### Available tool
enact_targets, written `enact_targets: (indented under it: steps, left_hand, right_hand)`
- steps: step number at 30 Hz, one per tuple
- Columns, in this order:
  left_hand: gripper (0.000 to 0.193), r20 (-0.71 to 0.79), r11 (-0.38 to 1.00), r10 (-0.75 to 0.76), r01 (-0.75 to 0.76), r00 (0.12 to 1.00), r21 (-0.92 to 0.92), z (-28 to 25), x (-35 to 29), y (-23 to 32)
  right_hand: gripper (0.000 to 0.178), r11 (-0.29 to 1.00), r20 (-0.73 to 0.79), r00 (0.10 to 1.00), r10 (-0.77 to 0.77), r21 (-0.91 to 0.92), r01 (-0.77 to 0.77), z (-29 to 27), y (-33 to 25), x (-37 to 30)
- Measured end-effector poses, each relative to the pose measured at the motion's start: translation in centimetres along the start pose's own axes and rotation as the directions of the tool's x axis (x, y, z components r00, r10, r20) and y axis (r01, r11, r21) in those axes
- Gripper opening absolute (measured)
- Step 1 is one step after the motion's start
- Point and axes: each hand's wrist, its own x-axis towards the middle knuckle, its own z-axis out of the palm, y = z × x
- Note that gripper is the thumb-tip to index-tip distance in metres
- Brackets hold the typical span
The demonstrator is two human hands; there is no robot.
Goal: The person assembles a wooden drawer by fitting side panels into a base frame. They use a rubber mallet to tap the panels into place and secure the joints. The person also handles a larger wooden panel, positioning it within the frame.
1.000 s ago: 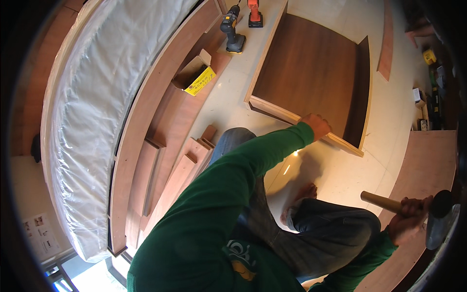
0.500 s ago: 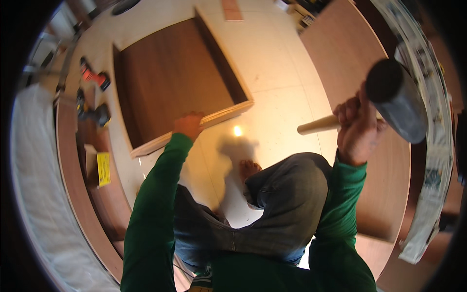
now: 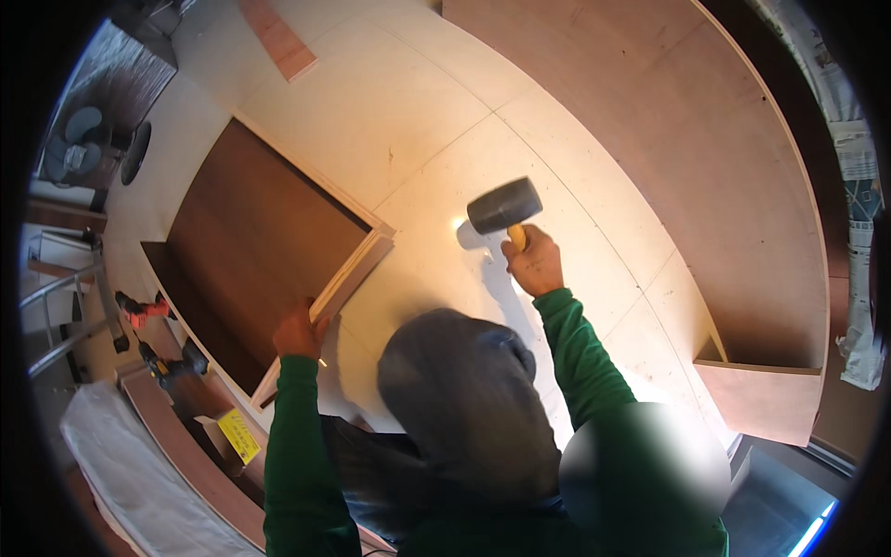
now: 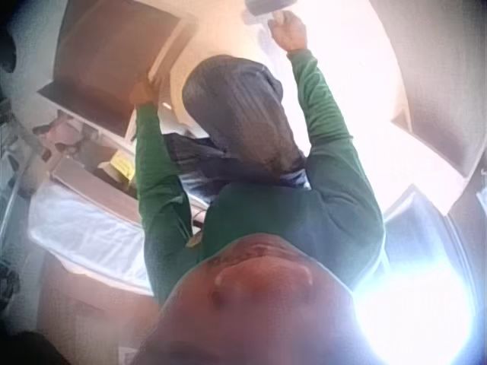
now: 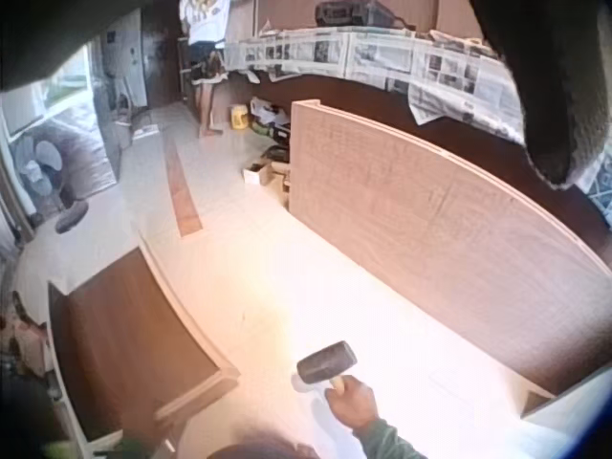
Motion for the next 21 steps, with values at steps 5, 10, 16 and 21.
enact_targets:
  steps: [5,10,16,21]
  left_hand:
    - [0.041,-0.036,1.000,0.028,-0.028,0.999,-0.005,-0.9,0.1,0.6]
    - [0.039,0.001,0.999,-0.024,0.024,1.000,0.021,-0.9,0.0,1.2]
    - [0.040,-0.055,0.999,0.003,-0.005,0.998,-0.047,-0.6,0.0,1.0]
    - [0.037,-0.012,0.997,0.024,-0.025,1.000,-0.075,-0.6,0.2,1.1]
  right_hand:
    - [0.034,0.999,0.018,0.999,0.033,-0.006,-0.032,3.4,5.3,0.7]
    - [0.030,0.967,0.225,0.968,0.107,0.204,-0.154,4.7,6.0,-0.1]
    - [0.027,0.896,0.555,0.821,0.133,0.287,-0.339,4.0,1.5,1.0]
    - [0.029,0.947,0.560,0.823,0.099,0.201,-0.251,7.1,-1.7,0.9]
